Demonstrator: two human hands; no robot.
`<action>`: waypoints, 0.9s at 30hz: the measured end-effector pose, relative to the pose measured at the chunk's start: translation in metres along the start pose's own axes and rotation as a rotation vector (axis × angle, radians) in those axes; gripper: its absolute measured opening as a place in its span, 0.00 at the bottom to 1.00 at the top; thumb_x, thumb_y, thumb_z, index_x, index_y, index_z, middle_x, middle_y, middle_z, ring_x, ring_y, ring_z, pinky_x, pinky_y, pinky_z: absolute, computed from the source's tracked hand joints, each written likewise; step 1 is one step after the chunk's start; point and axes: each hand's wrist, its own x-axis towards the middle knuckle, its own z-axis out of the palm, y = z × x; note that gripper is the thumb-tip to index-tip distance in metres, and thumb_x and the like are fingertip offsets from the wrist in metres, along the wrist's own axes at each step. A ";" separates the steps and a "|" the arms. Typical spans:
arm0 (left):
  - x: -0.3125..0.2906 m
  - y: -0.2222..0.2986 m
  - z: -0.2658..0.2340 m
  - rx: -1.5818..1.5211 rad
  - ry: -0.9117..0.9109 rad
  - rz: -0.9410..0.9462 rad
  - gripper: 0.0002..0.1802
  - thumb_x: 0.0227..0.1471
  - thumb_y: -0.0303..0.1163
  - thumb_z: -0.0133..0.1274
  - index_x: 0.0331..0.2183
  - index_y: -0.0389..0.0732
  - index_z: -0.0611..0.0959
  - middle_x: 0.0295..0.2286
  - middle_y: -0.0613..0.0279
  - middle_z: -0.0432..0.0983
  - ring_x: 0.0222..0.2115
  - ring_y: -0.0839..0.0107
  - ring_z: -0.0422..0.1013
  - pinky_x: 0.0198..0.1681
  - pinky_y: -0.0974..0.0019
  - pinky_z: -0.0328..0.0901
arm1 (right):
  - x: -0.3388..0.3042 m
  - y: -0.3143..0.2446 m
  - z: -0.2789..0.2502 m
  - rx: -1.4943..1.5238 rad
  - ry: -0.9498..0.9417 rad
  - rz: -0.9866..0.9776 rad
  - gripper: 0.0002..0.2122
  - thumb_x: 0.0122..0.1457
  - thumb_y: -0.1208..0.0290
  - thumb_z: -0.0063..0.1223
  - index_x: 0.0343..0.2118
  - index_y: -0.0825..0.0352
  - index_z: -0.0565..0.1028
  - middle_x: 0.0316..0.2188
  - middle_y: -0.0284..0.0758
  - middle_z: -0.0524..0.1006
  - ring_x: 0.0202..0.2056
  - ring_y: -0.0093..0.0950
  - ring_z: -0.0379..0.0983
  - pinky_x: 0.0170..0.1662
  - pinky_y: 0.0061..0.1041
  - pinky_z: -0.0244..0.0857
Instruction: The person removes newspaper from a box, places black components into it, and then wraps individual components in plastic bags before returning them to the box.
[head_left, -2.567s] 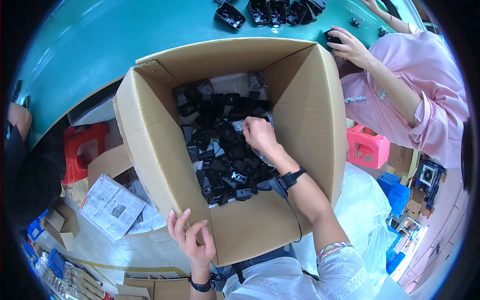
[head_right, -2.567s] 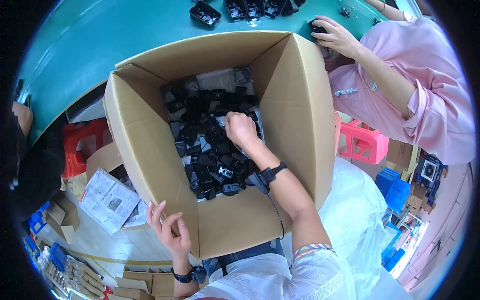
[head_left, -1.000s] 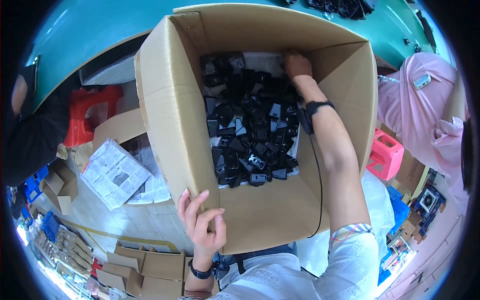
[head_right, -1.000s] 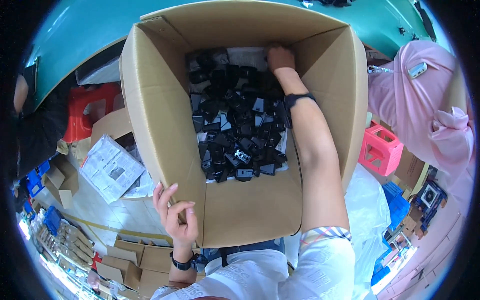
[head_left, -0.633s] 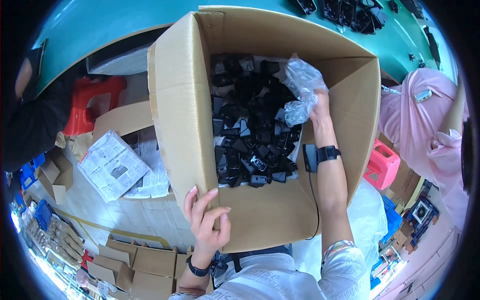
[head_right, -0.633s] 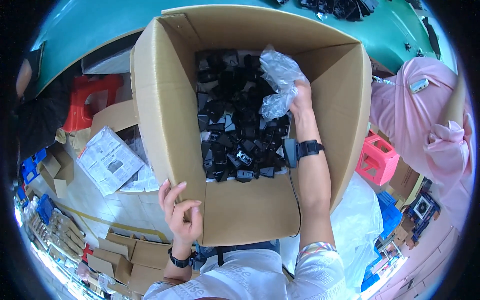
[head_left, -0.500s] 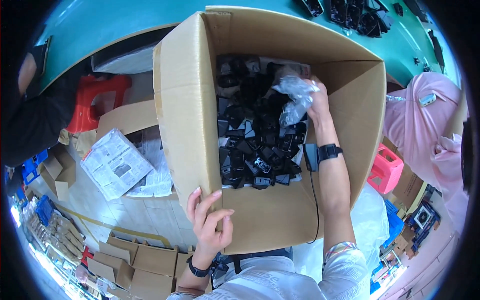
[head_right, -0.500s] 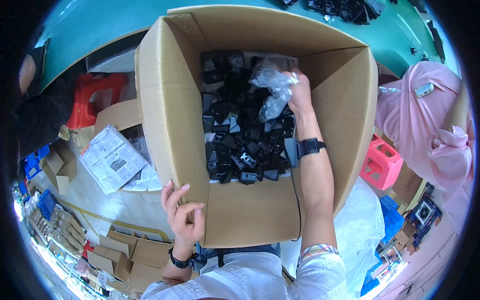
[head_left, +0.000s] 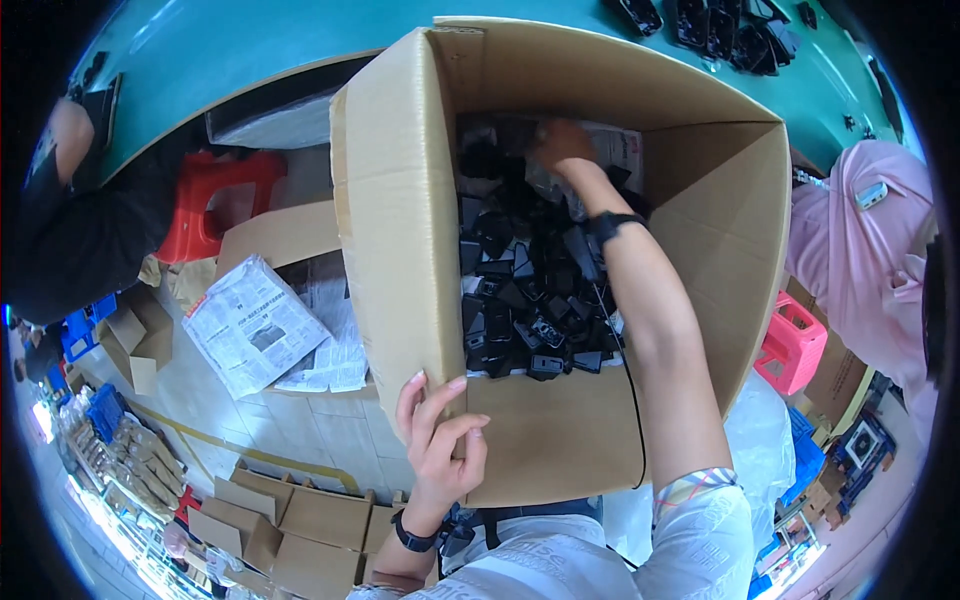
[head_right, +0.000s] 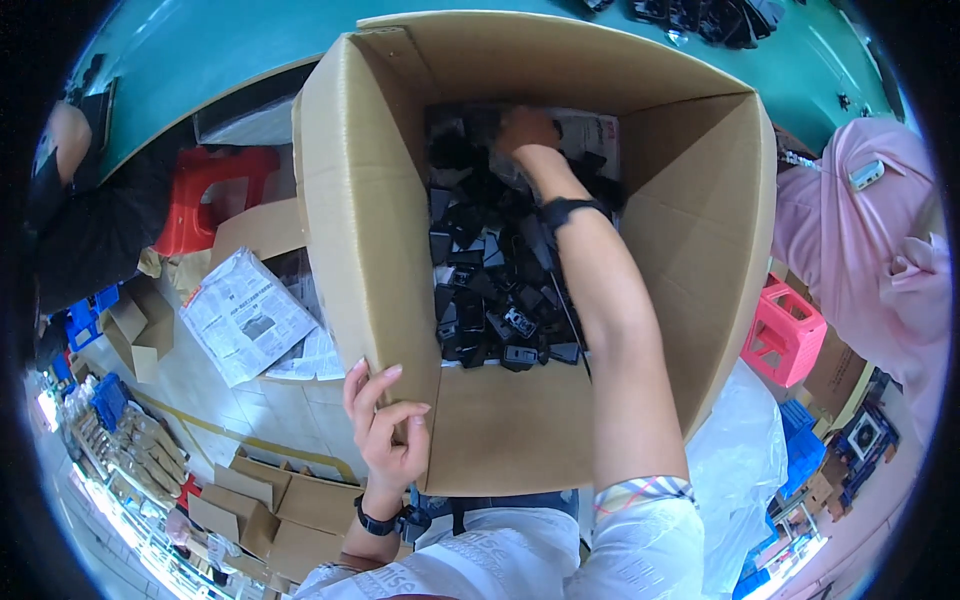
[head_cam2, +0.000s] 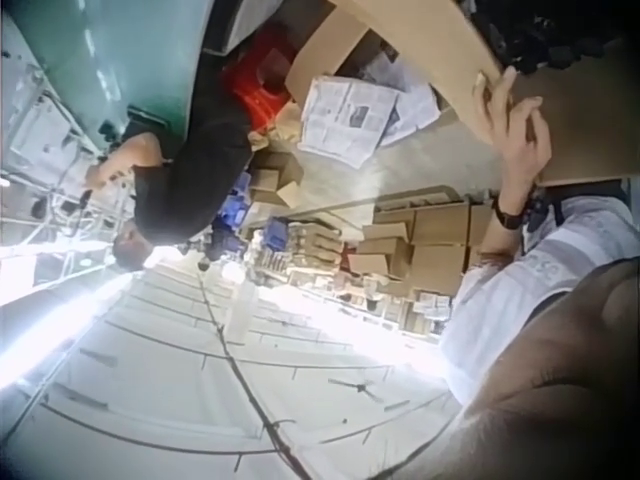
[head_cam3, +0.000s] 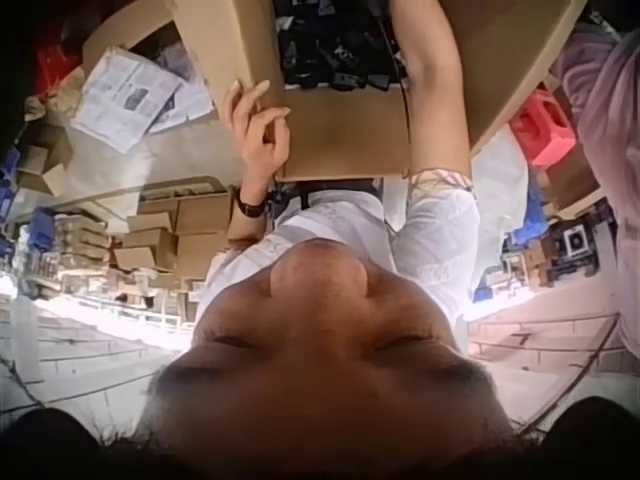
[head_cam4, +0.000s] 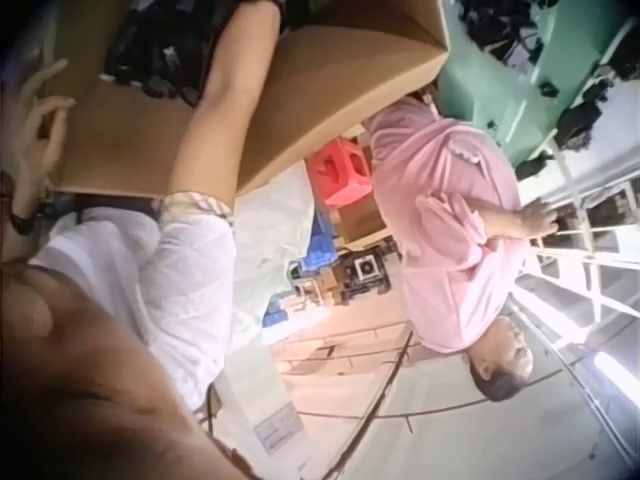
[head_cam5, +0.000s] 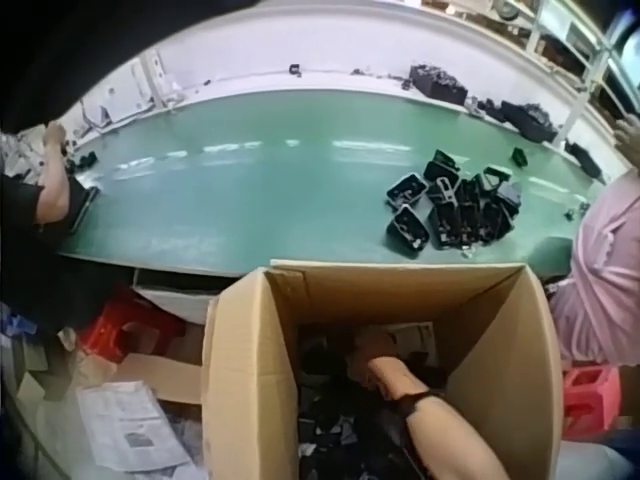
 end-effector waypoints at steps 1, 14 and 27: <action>0.000 -0.001 -0.001 -0.014 -0.004 0.004 0.09 0.38 0.20 0.53 0.25 0.43 0.82 0.47 0.58 0.72 0.57 0.45 0.56 0.59 0.50 0.54 | -0.005 0.005 -0.007 -0.002 -0.005 -0.007 0.15 0.47 0.59 0.60 0.37 0.61 0.79 0.39 0.43 0.78 0.42 0.45 0.75 0.48 0.38 0.68; -0.004 -0.004 -0.006 -0.016 -0.027 0.007 0.07 0.39 0.22 0.54 0.25 0.44 0.81 0.46 0.55 0.72 0.56 0.44 0.57 0.60 0.48 0.52 | -0.048 -0.026 -0.031 0.439 0.138 0.089 0.11 0.46 0.65 0.56 0.31 0.67 0.75 0.31 0.49 0.77 0.36 0.48 0.74 0.42 0.38 0.68; -0.003 -0.005 -0.007 0.005 -0.025 0.002 0.07 0.39 0.21 0.54 0.25 0.44 0.81 0.46 0.55 0.72 0.56 0.43 0.56 0.60 0.48 0.51 | -0.001 -0.095 0.024 -0.066 -0.156 -0.173 0.14 0.53 0.61 0.52 0.39 0.62 0.78 0.37 0.48 0.78 0.39 0.44 0.76 0.43 0.42 0.71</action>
